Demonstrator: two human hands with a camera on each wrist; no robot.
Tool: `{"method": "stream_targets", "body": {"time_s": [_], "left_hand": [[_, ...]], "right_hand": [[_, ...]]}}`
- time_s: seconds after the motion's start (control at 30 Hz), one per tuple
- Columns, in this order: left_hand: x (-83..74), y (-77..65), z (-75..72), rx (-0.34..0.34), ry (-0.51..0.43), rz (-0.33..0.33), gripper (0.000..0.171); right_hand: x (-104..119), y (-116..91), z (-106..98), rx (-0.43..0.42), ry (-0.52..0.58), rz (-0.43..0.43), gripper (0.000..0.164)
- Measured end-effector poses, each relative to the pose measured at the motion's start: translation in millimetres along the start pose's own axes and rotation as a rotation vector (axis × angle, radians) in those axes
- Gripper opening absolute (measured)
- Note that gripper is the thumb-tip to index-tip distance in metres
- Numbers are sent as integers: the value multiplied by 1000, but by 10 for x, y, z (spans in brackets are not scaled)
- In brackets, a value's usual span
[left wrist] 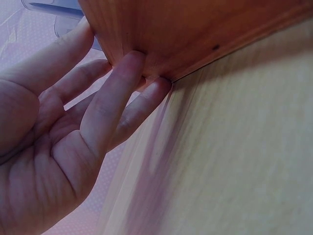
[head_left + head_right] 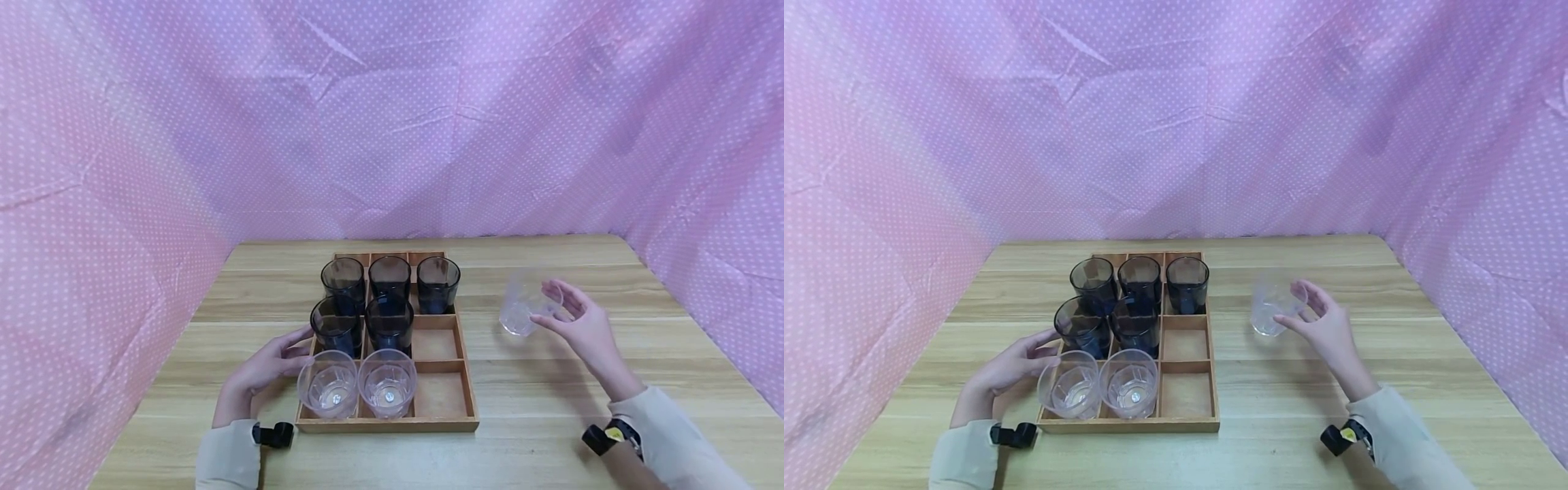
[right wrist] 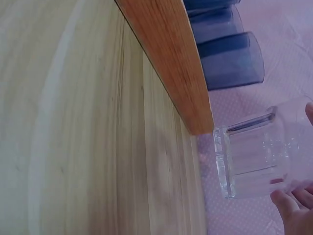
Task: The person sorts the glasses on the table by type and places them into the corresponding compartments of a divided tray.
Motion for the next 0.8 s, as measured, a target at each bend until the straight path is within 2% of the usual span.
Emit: {"method": "stream_targets", "body": {"time_s": [0.33, 0.57, 0.8], "left_hand": [[-9, -8, 2, 11, -17, 3, 80], [-1, -10, -1, 9, -19, 6, 81], [13, 7, -4, 19, -23, 12, 80]], "right_hand": [[136, -185, 120, 117, 104, -84, 72], [251, -306, 301, 216, 200, -163, 71], [398, -403, 495, 301, 229, -195, 71]]}}
Point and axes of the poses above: each hand's wrist, its own y-axis towards the middle knuckle, its own z-axis out of the palm, x = y × z, the point moved 1 cm from there along y, towards the middle knuckle, and after that the axes turned 6 degrees about -y, right-handed, at the moved point
